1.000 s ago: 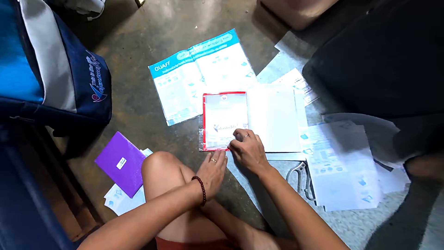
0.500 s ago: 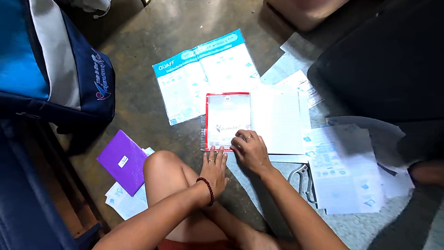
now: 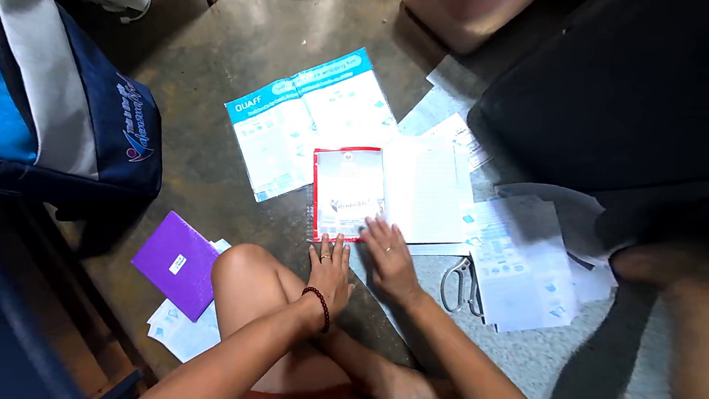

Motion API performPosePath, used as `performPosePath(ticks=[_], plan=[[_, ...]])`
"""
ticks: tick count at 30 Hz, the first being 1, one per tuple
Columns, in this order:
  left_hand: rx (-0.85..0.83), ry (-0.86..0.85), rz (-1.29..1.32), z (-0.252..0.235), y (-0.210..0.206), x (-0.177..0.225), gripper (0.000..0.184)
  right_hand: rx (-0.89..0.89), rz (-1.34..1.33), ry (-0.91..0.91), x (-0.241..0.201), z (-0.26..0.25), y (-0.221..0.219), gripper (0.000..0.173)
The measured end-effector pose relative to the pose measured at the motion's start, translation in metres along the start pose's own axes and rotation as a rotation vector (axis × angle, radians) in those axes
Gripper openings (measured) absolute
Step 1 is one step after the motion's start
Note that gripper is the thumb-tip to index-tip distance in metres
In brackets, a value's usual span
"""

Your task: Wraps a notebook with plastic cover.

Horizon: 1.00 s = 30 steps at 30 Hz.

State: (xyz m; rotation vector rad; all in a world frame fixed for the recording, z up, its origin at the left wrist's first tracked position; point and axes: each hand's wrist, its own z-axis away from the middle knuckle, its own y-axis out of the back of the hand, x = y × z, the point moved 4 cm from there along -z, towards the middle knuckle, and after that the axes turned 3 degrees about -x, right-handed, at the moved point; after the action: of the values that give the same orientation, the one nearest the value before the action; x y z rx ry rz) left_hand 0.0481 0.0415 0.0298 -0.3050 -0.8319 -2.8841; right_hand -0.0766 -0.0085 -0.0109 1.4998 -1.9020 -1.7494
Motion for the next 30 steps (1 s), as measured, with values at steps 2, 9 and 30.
performPosePath(ticks=[2,9,30], plan=[[-0.023,-0.001,-0.003,0.0,0.001,0.001,0.078,-0.025,0.033,0.056,-0.02,0.014,-0.01,0.037],[-0.008,0.011,0.026,0.0,0.0,0.001,0.081,-0.046,0.148,-0.046,-0.011,0.035,-0.016,0.042],[0.028,-0.009,0.034,0.0,0.002,0.001,0.081,0.009,0.219,-0.131,-0.012,0.033,-0.011,0.04]])
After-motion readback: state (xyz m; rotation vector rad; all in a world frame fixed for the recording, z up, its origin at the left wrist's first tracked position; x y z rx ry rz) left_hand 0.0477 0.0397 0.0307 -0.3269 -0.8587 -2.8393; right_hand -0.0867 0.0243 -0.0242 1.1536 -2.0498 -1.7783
